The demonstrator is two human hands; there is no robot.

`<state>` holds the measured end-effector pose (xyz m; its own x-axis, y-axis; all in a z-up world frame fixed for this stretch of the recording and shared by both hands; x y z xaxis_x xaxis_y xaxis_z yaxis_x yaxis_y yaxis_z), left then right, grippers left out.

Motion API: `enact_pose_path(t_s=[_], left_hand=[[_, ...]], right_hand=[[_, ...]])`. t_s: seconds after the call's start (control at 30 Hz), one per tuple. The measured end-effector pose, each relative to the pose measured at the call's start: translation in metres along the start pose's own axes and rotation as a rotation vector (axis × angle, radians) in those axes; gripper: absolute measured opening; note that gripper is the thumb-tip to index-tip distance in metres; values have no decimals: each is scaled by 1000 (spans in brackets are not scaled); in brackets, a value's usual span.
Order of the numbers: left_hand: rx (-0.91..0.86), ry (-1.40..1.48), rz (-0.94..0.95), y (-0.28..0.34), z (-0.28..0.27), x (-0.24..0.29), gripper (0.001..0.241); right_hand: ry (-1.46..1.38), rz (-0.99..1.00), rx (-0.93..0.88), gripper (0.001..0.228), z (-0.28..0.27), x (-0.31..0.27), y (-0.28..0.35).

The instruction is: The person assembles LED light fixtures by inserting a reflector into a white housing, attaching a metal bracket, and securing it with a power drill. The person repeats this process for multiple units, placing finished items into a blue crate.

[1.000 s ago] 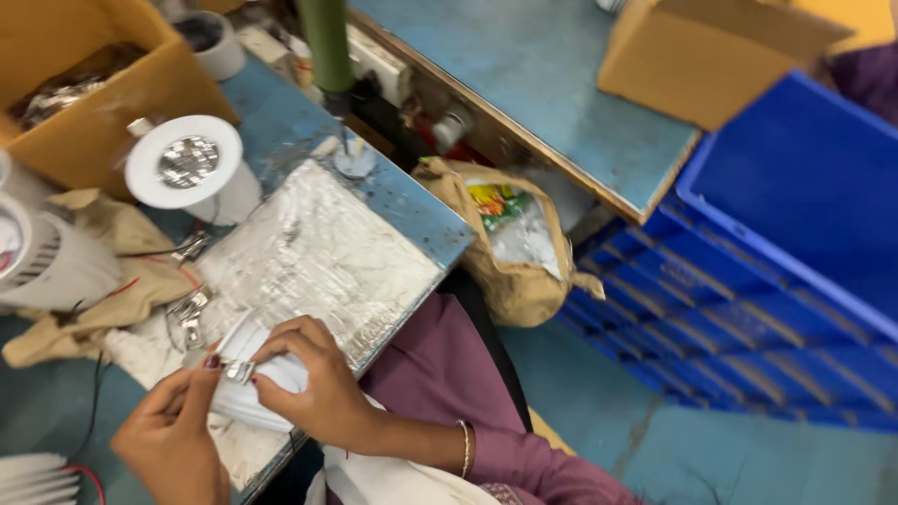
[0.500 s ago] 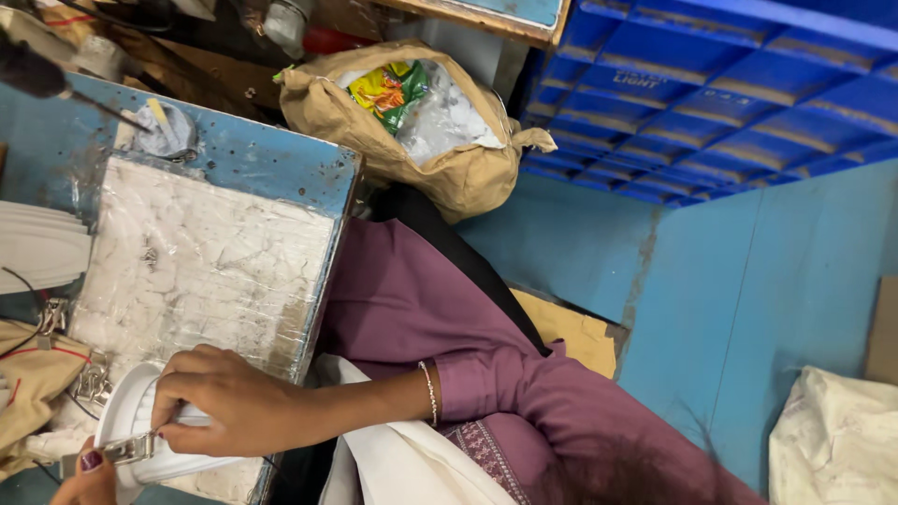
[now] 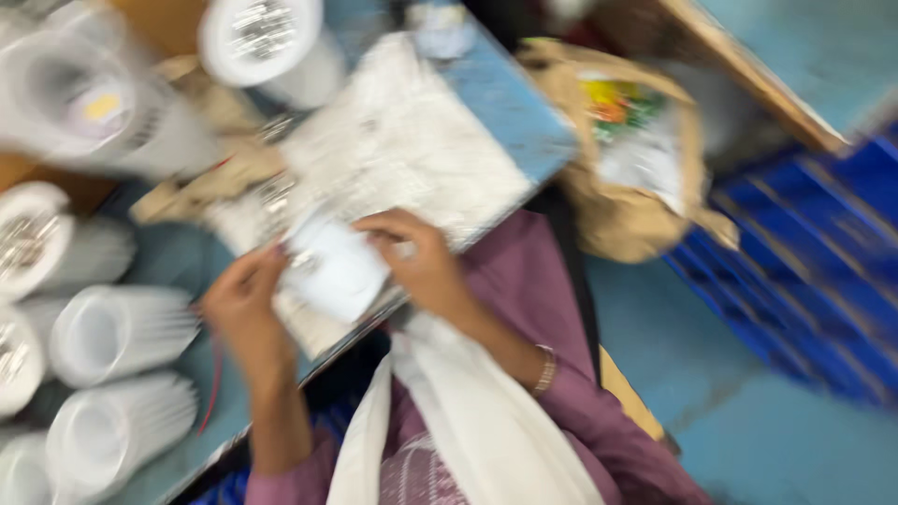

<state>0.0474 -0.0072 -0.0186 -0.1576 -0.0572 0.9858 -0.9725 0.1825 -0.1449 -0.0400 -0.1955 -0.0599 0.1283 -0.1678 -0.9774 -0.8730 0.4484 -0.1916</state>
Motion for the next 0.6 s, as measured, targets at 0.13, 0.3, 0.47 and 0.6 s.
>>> enact_pose_path(t_s=[0.13, 0.3, 0.47, 0.6], left_hand=[[-9, 116, 13, -1, 9, 5, 11], [-44, 267, 7, -5, 16, 2, 10], [-26, 305, -59, -5, 17, 5, 11], [-36, 343, -88, -5, 15, 6, 13]], right_hand=[[-204, 191, -114, 20, -18, -18, -3], [-211, 111, -134, 18, -27, -46, -11], [-228, 71, -180, 14, -18, -62, -13], [-180, 28, -190, 16, -14, -56, -16]])
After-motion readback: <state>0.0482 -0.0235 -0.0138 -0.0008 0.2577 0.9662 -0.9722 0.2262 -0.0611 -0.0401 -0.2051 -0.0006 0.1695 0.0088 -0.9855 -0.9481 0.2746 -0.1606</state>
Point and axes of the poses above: each hand's wrist, its own y-axis away from the middle knuckle, its own z-axis out of the palm, x = y × z, the point moved 1 cm from there along -y, towards the middle knuckle, and after that the axes turned 13 degrees about y, right-handed, at the moved point
